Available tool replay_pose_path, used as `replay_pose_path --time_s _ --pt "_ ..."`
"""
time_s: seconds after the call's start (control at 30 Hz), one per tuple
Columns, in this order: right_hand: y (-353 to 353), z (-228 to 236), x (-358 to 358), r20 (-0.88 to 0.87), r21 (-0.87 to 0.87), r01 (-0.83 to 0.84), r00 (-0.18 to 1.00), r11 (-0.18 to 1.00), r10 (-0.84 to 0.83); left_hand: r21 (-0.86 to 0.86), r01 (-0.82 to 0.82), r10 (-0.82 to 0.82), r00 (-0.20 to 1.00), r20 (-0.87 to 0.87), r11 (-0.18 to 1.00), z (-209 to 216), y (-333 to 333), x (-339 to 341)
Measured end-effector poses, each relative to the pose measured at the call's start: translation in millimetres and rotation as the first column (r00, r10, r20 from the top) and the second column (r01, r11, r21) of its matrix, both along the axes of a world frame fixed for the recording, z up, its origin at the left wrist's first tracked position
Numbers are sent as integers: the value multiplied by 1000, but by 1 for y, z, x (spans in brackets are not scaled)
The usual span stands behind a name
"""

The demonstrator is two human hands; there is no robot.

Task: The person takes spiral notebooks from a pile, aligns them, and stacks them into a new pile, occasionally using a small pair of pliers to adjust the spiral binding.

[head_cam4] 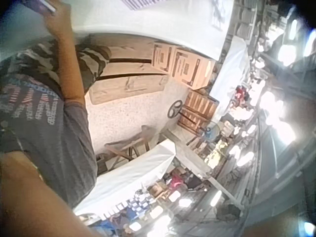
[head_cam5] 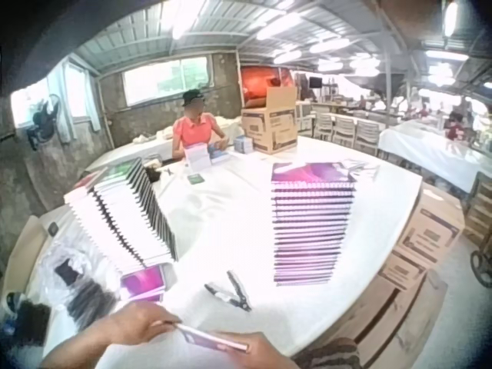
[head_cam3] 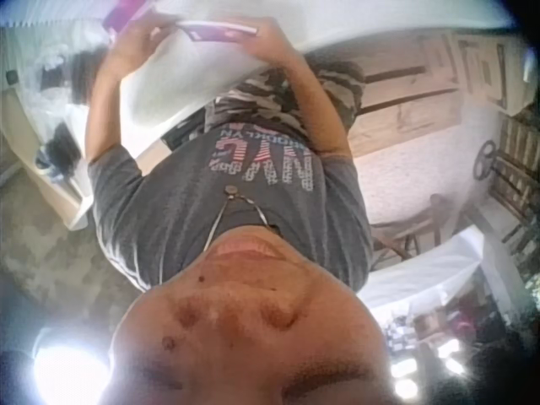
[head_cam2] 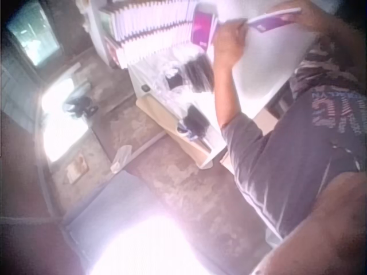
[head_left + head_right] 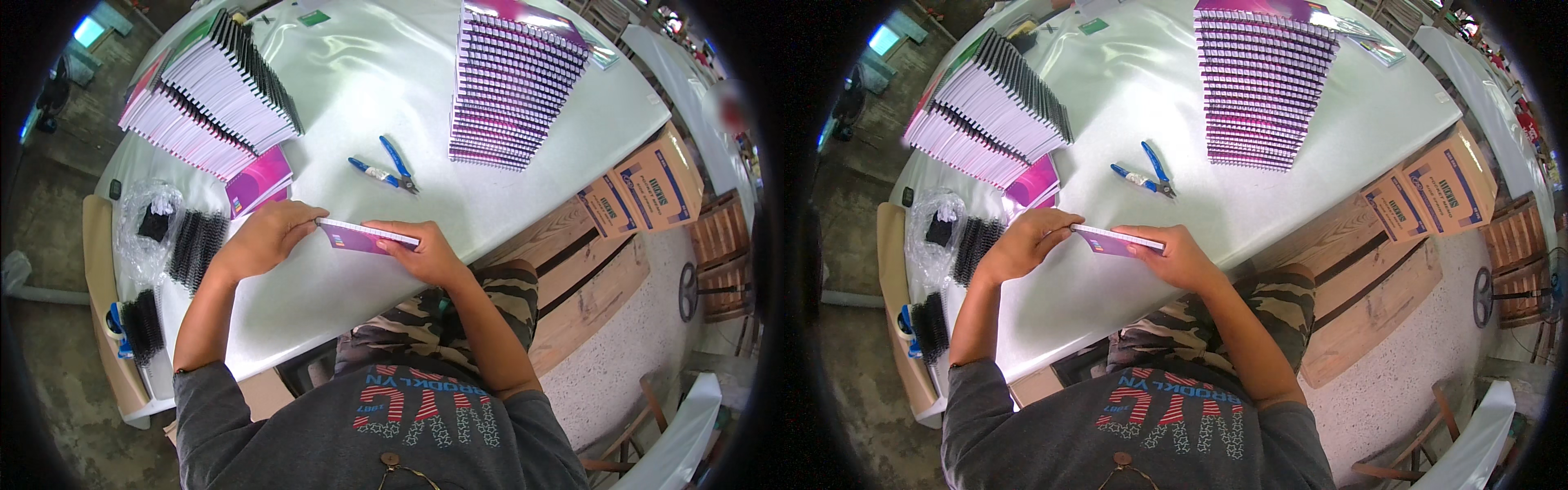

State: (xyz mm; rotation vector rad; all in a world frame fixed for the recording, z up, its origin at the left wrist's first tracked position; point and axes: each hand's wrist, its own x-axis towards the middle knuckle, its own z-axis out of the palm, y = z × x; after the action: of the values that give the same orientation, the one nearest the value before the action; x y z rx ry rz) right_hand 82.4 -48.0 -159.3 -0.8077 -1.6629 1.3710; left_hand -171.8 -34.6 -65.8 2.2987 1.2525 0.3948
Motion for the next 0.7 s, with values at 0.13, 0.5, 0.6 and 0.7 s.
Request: replay_pose_path --time_s 0.13,0.5,0.6,0.7 --pt "3 -5 7 52 -49 -10 999 999 12 172 0 67 922 -381 985 15 2 27" --pt "0 -7 4 -79 155 -35 996 987 48 490 210 44 889 -456 846 6 -14 39" --pt "-3 -7 10 -64 197 -8 998 980 21 402 256 -1 844 -537 879 15 -7 45" --pt "-5 -1 12 -67 149 -25 997 988 35 369 228 -7 858 -513 901 19 -12 54"
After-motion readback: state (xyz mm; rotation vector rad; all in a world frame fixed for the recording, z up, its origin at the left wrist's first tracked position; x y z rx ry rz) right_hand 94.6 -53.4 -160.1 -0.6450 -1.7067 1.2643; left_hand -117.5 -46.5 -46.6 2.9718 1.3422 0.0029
